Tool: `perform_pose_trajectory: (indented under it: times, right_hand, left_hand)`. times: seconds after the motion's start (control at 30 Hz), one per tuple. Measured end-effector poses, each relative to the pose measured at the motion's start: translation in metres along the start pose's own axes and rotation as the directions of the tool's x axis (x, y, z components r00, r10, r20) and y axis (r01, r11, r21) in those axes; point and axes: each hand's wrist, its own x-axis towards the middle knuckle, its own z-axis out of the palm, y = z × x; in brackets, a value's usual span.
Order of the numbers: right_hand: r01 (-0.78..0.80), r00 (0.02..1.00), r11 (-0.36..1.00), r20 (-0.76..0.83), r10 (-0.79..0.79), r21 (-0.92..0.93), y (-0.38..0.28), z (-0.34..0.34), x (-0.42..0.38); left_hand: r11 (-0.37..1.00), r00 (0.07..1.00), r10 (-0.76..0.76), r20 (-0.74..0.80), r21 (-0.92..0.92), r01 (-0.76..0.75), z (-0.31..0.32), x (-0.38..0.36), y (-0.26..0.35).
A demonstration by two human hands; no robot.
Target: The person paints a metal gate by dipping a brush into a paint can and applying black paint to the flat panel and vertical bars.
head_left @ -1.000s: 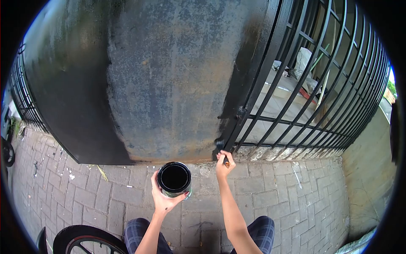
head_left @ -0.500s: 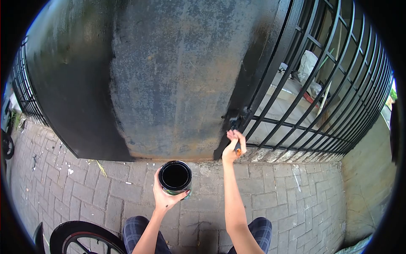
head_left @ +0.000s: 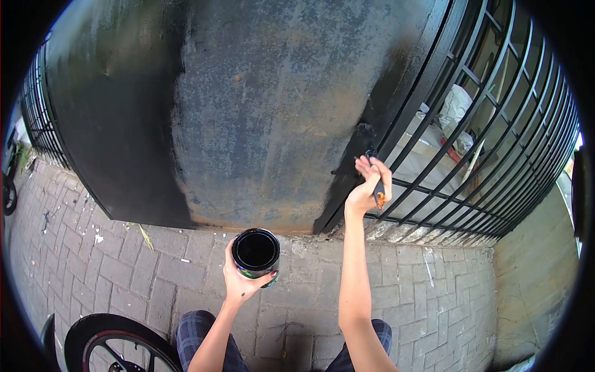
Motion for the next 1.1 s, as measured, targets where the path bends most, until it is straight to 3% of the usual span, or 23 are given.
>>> perform_pose_trajectory:
  times: [0.17,0.23,0.3,0.37,0.43,0.57,0.7,0.83,0.9,1.07,1.1]
  right_hand:
    - [-0.197,0.977,0.929,0.021,0.214,-0.313,0.072,-0.085,-0.112]
    - [-0.434,0.890,0.819,-0.040,0.454,-0.376,0.083,-0.120,-0.147]
    - [-0.494,0.854,0.771,-0.055,0.518,-0.402,0.067,-0.116,-0.143]
    - [-0.389,0.918,0.887,-0.022,0.397,-0.250,0.067,-0.088,-0.106]
    - [-0.251,0.966,0.949,0.016,0.259,-0.188,0.025,-0.035,-0.046]
    - [0.071,0.996,0.997,-0.053,-0.069,0.021,-0.025,0.015,0.015]
    - [-0.017,0.999,0.980,0.039,0.025,-0.198,0.046,-0.038,-0.054]
    - [-0.339,0.938,0.878,-0.046,0.345,-0.338,0.095,-0.128,-0.160]
    - [-0.432,0.898,0.828,-0.080,0.433,-0.357,0.083,-0.131,-0.167]
    - [-0.278,0.958,0.946,-0.116,0.262,-0.165,0.026,-0.033,-0.049]
    - [-0.185,0.979,0.973,-0.115,0.170,-0.135,0.015,-0.019,-0.024]
  left_hand:
    - [0.999,1.000,0.009,-0.018,0.037,-0.009,0.000,0.002,0.002]
    - [1.000,1.000,-0.003,-0.003,0.028,0.003,0.002,-0.003,0.000]
    - [1.000,1.000,0.009,0.001,-0.008,-0.009,0.002,0.001,-0.005]
    - [1.000,1.000,-0.012,-0.010,0.027,0.012,0.000,0.001,-0.009]
    - [0.999,0.999,-0.035,-0.017,0.032,0.035,0.002,0.002,-0.010]
    - [0.999,1.000,-0.022,-0.014,0.036,0.022,0.000,0.004,-0.010]
    - [1.000,1.000,-0.001,-0.013,0.022,0.002,-0.001,0.004,-0.008]
    - [0.999,0.999,-0.040,-0.021,0.010,0.040,-0.003,0.003,-0.010]
    - [1.000,1.000,-0.023,-0.015,-0.002,0.022,-0.003,0.006,-0.011]
    - [0.999,0.999,-0.037,-0.021,0.009,0.037,-0.003,0.004,-0.014]
    - [0.999,0.999,-0.031,-0.021,0.004,0.032,-0.003,0.005,-0.012]
